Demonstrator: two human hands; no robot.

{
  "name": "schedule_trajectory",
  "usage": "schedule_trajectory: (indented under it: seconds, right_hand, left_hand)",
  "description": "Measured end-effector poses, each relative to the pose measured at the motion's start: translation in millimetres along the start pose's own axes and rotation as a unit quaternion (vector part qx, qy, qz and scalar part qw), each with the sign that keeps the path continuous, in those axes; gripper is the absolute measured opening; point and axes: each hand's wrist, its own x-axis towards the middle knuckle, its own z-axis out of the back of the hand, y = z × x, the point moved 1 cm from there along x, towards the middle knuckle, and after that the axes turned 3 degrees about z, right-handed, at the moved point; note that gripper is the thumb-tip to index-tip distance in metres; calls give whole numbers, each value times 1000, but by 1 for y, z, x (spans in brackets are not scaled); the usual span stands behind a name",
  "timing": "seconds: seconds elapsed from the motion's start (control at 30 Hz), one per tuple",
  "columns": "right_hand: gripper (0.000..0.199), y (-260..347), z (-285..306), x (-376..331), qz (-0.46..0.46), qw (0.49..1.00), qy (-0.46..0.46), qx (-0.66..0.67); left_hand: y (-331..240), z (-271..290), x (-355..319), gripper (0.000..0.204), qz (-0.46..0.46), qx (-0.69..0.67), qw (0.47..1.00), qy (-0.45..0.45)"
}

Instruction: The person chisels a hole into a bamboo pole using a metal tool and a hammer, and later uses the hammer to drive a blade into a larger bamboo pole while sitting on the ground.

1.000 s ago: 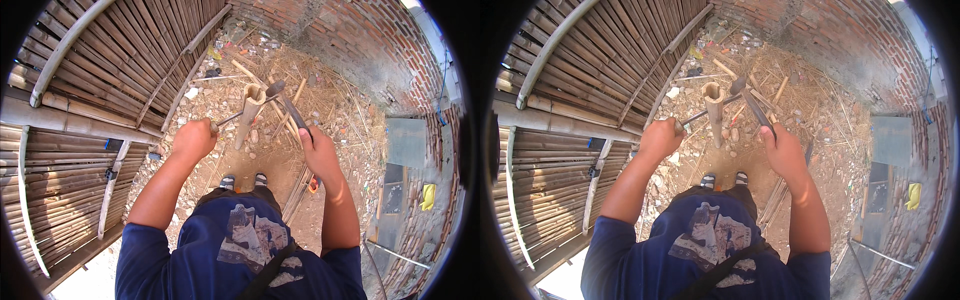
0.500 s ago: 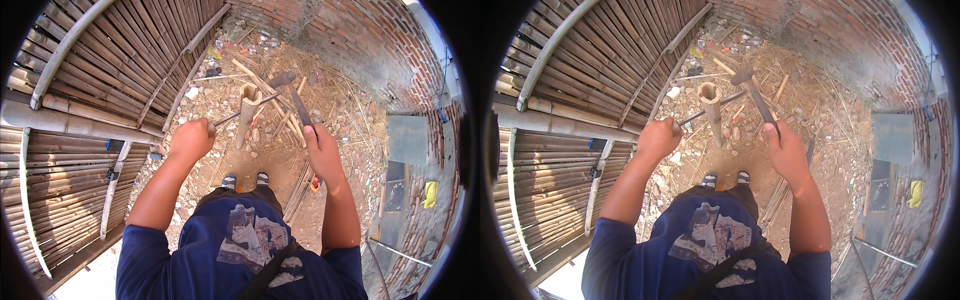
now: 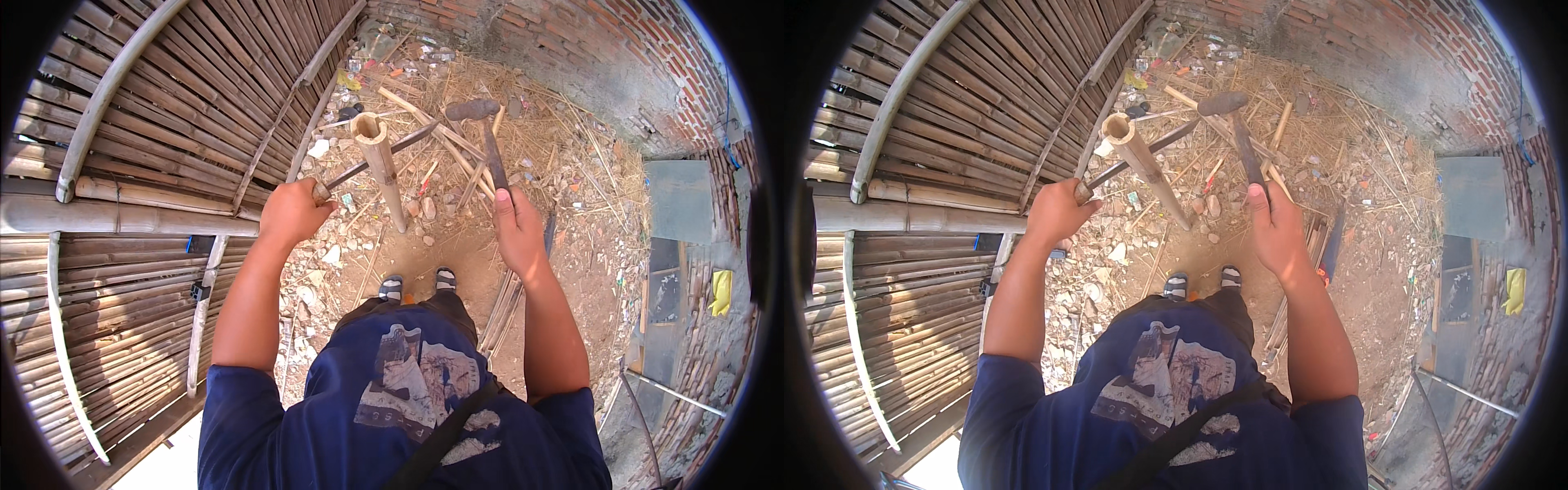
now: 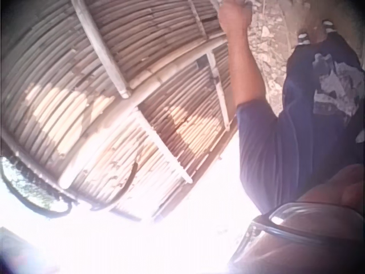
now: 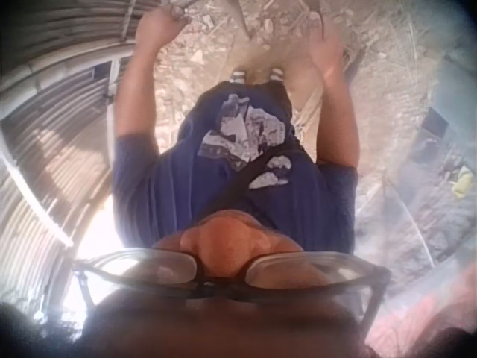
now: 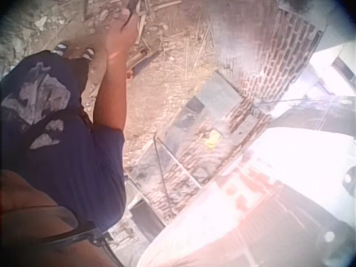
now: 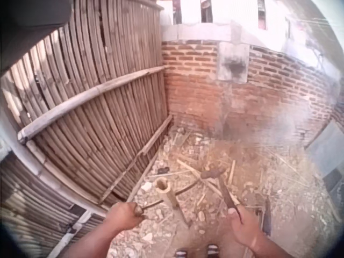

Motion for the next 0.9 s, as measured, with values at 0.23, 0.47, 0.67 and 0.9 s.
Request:
schedule_trajectory:
  seconds: [0.23, 0.47, 0.67, 0.9]
  right_hand:
    - [41, -63, 2, -37, -94, 989, -41, 109]
    - [41, -130, -9, -92, -193, 972, -25, 131]
    - [43, -136, -7, -112, -226, 966, -16, 125]
    - [37, -111, 2, -99, -156, 986, 16, 54]
  left_hand:
    - [70, -1, 43, 50, 30, -101, 994, 0]
    - [100, -6, 56, 47, 137, -198, 968, 71]
    - [73, -15, 13, 35, 142, -437, 881, 112]
    - [48, -34, -52, 34, 131, -345, 925, 92]
